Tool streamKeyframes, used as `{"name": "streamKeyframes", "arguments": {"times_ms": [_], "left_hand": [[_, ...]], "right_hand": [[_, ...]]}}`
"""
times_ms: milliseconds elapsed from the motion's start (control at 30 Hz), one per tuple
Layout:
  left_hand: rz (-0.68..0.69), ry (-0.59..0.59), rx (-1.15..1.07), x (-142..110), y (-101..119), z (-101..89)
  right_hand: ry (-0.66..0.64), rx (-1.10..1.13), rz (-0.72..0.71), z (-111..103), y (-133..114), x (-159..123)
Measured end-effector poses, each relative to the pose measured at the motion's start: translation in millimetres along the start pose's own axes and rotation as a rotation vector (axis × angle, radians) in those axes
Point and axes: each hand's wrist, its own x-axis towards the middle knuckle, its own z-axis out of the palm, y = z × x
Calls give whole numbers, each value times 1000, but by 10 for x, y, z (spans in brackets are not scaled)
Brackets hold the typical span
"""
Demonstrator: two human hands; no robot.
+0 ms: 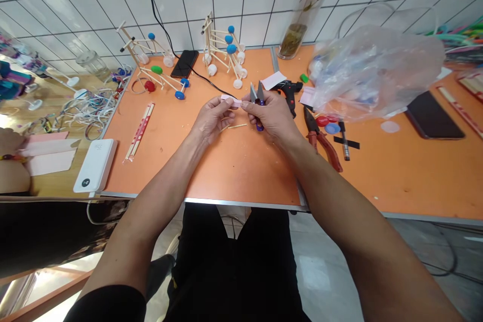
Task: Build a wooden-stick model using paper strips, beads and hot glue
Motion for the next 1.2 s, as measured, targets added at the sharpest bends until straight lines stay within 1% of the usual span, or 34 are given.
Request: {"name": "streamKeyframes", "arguments": {"times_ms": [167,267,333,500,667,733,833,1000,1200], "left_hand": [[87,110,32,45,3,-17],[111,149,84,63,12,-40],[121,159,121,65,32,-62],[116,132,183,60,123,-115],[144,169,213,98,161,-185],[154,158,235,106,159,-201],[130,105,275,87,152,-181],[79,28,293,36,131,-99],[31,14,213,65,92,-101]], "right_hand": [[-14,-36,15,53,-10,-46],[-47,-67,26,17,-13,-32],[-64,-90,31,-44,-10,0],[-92,-165,85,-191,0,66],[-197,-301,96,-171,-28,25],[-180,-265,75,-140,-36,12],[-163,-156,73,-111,-31,8],[-201,-71,141,-93,-33,-8],[-231,-1,250,-65,-17,-10]]}}
